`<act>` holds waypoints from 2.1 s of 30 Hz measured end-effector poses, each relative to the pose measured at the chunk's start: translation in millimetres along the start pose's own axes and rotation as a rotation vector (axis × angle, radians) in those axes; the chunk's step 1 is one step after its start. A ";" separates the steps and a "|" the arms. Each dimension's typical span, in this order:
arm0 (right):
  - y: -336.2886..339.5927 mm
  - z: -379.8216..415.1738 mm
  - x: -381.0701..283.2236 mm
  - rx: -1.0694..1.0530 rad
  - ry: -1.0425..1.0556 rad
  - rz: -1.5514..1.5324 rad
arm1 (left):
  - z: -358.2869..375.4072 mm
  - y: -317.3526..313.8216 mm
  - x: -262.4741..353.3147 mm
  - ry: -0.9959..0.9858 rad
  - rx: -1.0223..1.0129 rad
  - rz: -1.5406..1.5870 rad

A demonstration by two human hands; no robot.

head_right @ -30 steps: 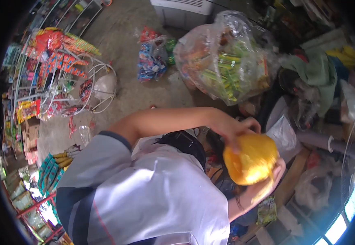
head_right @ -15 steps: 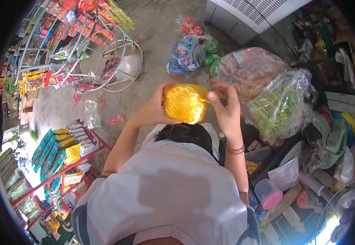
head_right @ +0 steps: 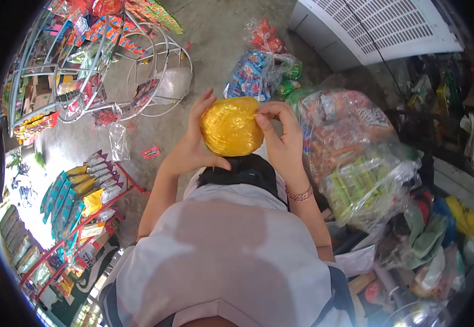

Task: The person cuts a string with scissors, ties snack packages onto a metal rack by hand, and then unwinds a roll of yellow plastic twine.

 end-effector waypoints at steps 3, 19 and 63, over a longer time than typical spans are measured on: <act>16.5 -45.1 4.8 -0.063 0.094 0.065 | -38.0 -2.5 38.5 -0.004 0.194 -0.265; 36.4 -191.6 -5.1 -0.543 0.152 -0.071 | -152.6 24.8 91.1 0.105 0.123 -0.176; -32.8 -227.1 -43.6 -0.615 0.440 0.353 | -172.1 89.4 95.0 -0.313 0.207 -0.688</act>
Point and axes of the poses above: each hand's wrist, its own z-axis away from the middle knuckle, its own y-axis out of the back of the hand, x = y × z, the point moved 3 cm from there along -z, towards the middle knuckle, and after that the axes turned 11 degrees about y, right-handed, at the moved point
